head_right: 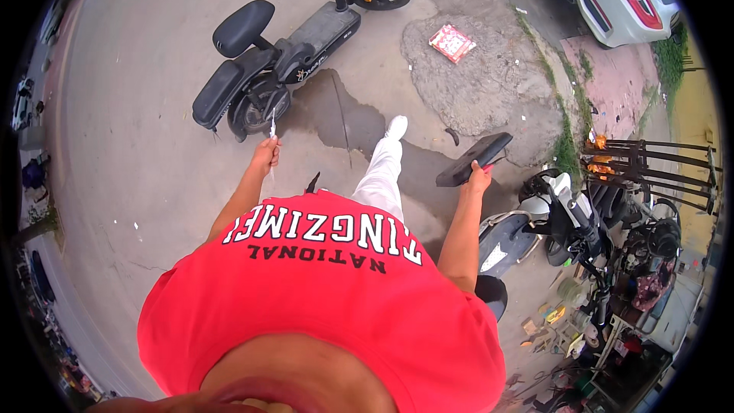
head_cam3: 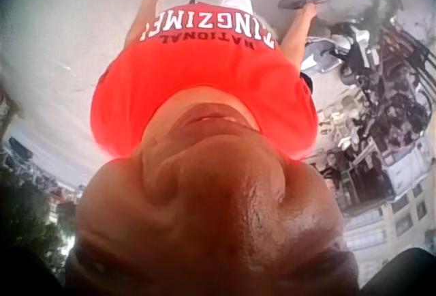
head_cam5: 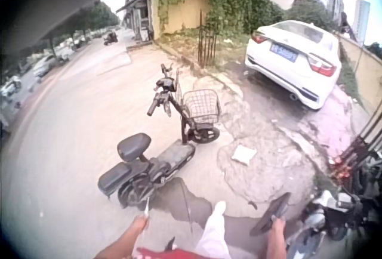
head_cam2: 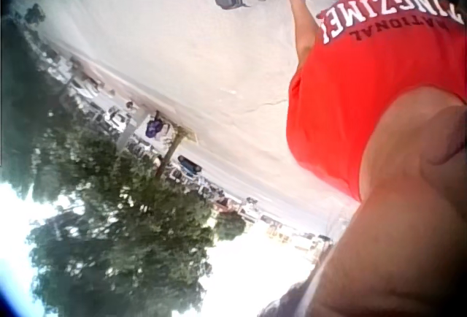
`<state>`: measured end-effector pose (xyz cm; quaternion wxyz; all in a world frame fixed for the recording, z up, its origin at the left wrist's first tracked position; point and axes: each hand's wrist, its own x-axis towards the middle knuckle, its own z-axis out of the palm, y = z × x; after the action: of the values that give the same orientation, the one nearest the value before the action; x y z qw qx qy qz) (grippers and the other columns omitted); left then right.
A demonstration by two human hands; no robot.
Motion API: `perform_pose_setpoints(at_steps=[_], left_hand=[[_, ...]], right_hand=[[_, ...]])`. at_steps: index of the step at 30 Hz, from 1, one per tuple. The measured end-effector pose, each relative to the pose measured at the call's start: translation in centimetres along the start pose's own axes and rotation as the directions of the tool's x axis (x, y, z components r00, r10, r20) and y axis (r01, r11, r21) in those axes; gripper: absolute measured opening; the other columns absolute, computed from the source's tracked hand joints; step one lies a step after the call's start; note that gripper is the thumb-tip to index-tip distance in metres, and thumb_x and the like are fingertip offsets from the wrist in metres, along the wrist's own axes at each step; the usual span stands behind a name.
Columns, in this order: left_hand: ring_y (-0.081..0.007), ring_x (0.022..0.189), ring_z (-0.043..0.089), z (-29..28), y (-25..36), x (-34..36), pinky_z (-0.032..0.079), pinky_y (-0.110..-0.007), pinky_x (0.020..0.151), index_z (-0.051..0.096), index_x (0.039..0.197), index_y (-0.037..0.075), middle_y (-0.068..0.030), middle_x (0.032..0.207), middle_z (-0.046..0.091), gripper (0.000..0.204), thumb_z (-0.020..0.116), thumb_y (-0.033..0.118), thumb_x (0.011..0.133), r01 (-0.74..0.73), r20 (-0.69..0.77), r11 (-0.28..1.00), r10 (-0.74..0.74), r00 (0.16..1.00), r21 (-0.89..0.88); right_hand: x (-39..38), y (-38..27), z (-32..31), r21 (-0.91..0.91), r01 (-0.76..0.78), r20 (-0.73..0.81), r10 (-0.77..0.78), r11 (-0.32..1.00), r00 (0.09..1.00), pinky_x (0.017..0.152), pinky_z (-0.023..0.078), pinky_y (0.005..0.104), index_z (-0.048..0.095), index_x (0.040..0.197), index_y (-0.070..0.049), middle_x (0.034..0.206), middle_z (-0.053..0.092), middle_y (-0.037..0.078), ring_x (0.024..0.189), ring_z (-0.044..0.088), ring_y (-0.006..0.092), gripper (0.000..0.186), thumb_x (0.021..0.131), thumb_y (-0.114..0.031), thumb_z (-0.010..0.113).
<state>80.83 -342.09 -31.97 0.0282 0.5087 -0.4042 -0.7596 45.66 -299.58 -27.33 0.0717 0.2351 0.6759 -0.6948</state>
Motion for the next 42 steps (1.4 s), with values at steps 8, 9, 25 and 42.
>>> perform_pose_setpoints(at_steps=[8,9,25,42], left_hand=[[-0.0093,0.040,0.030,4.6,5.4,5.6,0.024,-0.025,0.037,0.048,0.084,0.007,0.0011,0.055,0.037,0.029,0.044,0.034,0.092,0.013,-0.362,0.932,-0.154,0.919,-0.363],[-0.0095,0.040,0.031,5.7,6.2,5.5,0.024,-0.024,0.037,0.048,0.084,0.007,0.0012,0.055,0.037,0.029,0.044,0.034,0.092,0.014,-0.362,0.939,-0.147,0.920,-0.344],[-0.0051,0.039,0.022,24.8,25.6,18.1,0.018,-0.021,0.036,0.051,0.089,0.005,0.0052,0.052,0.027,0.025,0.042,0.028,0.093,0.003,-0.020,0.937,-0.011,1.000,-0.349],[-0.0037,0.036,0.022,29.6,42.9,32.5,0.016,-0.022,0.034,0.043,0.066,0.011,0.0062,0.049,0.032,0.030,0.058,0.030,0.084,0.074,0.025,0.986,-0.071,0.997,-0.151]], right_hand=[[23.7,-6.2,21.3,0.238,-0.030,-0.078,0.050,0.971,0.996,0.072,0.050,0.0365,0.053,0.101,0.005,0.100,0.058,0.015,0.082,0.060,0.0258,0.027,0.075,0.008,0.057],[25.3,-7.1,25.4,0.214,0.009,-0.043,0.001,0.977,0.999,0.073,0.049,0.0370,0.052,0.101,0.005,0.102,0.058,0.015,0.083,0.060,0.0262,0.028,0.074,0.008,0.057],[26.0,-14.5,55.4,-0.162,0.211,0.692,-0.041,0.964,0.721,0.066,0.043,0.0284,0.054,0.092,-0.001,0.078,0.055,0.004,0.070,0.053,0.0158,0.018,0.075,0.000,0.061],[27.4,-25.4,63.4,0.617,0.784,0.782,0.174,-0.073,-0.599,0.068,0.039,0.0302,0.055,0.088,-0.009,0.084,0.050,0.001,0.080,0.048,0.0188,0.022,0.066,-0.007,0.055]])
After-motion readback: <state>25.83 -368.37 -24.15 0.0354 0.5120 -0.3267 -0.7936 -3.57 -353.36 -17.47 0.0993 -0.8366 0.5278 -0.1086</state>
